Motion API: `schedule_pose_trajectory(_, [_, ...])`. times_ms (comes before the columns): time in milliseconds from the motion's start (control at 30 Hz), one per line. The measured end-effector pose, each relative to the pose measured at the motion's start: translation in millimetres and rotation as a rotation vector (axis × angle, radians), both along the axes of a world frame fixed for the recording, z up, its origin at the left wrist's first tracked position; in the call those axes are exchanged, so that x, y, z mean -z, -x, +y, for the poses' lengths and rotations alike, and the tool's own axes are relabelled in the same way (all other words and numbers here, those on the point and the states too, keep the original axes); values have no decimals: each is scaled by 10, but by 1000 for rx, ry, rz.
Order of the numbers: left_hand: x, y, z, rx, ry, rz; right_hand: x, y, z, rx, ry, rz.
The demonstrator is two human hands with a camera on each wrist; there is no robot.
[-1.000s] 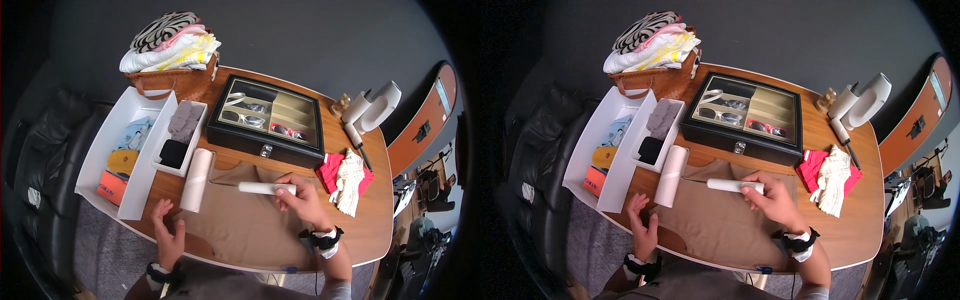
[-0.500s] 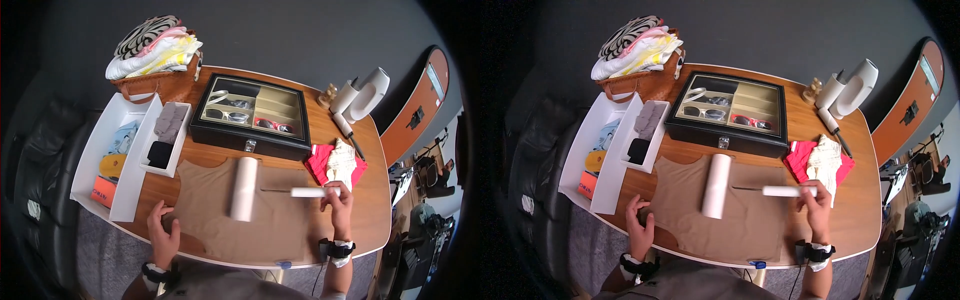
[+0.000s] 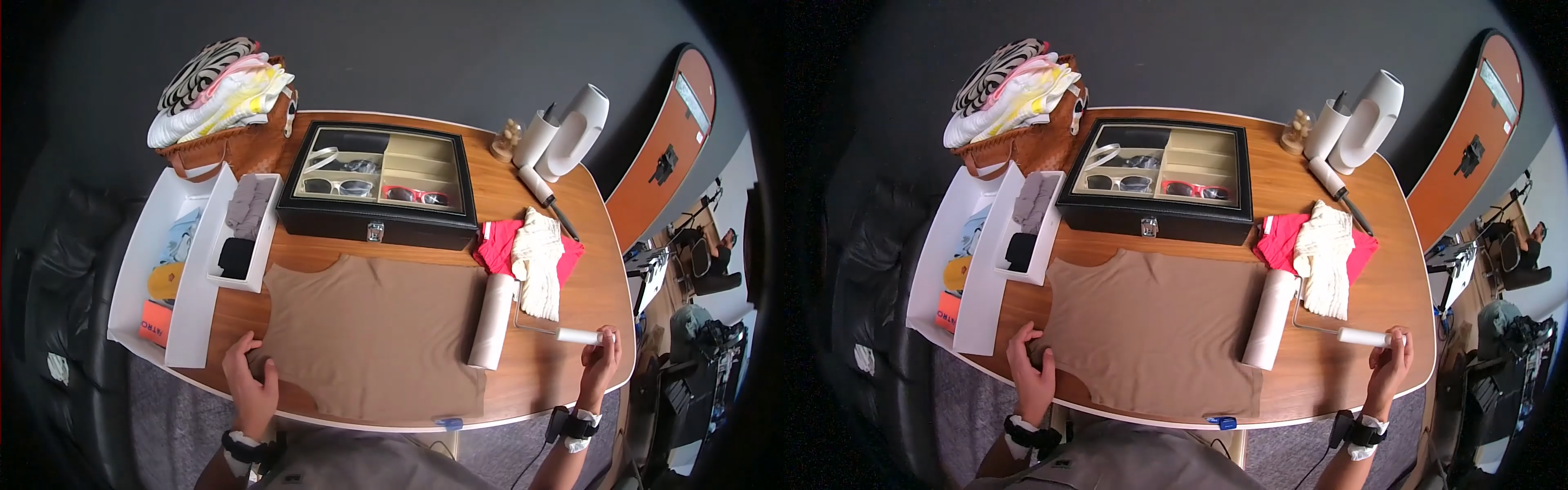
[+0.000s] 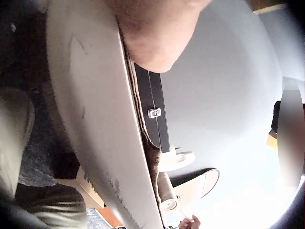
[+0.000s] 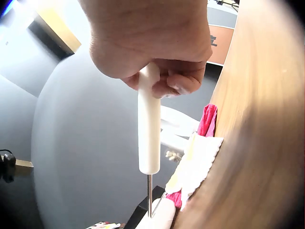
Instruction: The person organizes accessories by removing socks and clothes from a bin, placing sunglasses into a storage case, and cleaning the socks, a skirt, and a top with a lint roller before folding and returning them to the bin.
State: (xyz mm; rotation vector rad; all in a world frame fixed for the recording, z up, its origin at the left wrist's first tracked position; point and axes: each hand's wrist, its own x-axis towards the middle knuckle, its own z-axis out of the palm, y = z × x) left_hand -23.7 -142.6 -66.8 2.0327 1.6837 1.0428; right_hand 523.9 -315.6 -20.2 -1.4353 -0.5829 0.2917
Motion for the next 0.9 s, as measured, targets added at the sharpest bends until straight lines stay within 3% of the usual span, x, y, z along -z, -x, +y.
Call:
schedule_pose_trajectory(167, [41, 35, -1, -19, -1, -137, -19, 88, -43, -15, -60, 25])
schedule_pose_trajectory(367, [61, 117, -47, -26, 57, -421, 65, 283, 83, -51, 46, 75])
schedule_pose_trajectory(633, [40, 93, -33, -7, 64, -583, -59, 888, 586, -319, 88, 74])
schedule_pose_trajectory(900, [23, 149, -74, -58, -12, -563, -231, 1659, 1180, -838, 364, 107])
